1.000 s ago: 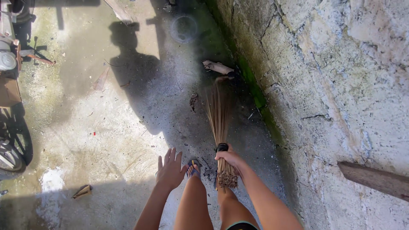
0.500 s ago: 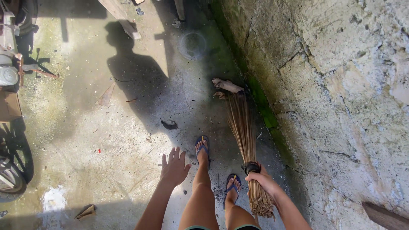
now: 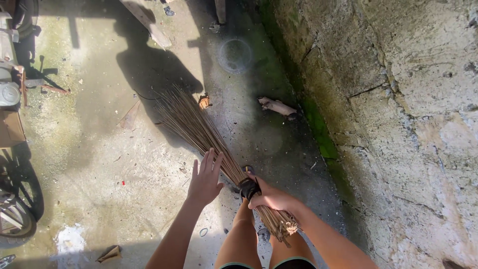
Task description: The recorder is using a stick broom to sweep debris and dirt on an outdoor concrete area.
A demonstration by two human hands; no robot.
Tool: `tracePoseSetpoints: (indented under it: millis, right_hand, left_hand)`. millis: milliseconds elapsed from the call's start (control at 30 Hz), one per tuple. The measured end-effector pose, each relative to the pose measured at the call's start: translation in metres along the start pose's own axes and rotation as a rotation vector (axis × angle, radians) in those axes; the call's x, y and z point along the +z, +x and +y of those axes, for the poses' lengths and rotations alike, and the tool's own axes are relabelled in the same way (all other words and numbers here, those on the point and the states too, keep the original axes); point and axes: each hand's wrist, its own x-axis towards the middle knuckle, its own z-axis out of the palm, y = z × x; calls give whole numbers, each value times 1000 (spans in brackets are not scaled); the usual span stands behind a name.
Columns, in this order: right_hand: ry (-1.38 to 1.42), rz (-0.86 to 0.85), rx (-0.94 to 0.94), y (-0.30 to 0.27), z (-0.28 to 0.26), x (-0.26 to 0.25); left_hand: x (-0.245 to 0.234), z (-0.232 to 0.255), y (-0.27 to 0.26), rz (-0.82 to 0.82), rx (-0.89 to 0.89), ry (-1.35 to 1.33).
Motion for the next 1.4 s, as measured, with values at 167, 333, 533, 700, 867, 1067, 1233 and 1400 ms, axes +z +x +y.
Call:
tracePoseSetpoints:
  millis: [167,333,533,700,867,1067,1233,1400]
  right_hand:
    - [-307,-26,-328,80,71,-31]
    - [-602,-131,-63,28,-50,-56]
    - [-574,197,-256,138,-19,-176]
    - [-714,714,47,271,68,-294]
    - [-726,738,167,374,102,-327]
    - [-859,761,106,491,124,-349]
    - [-985,849,95,566,150,-375]
    - [-1135,891,142,586,176,-391]
  left_hand:
    - [-17,7,19,103,305,194]
    - [27,-7,86,364,511,157]
    - [72,-24,169,478,373,217]
    - [118,-56,222,361,104,135]
    - [181,-90,277,139,-186,174]
    - [239,-111,345,190,-342,162]
    - [259,-104,384,207,-376,96]
    - [276,-103,395,261,-307,127]
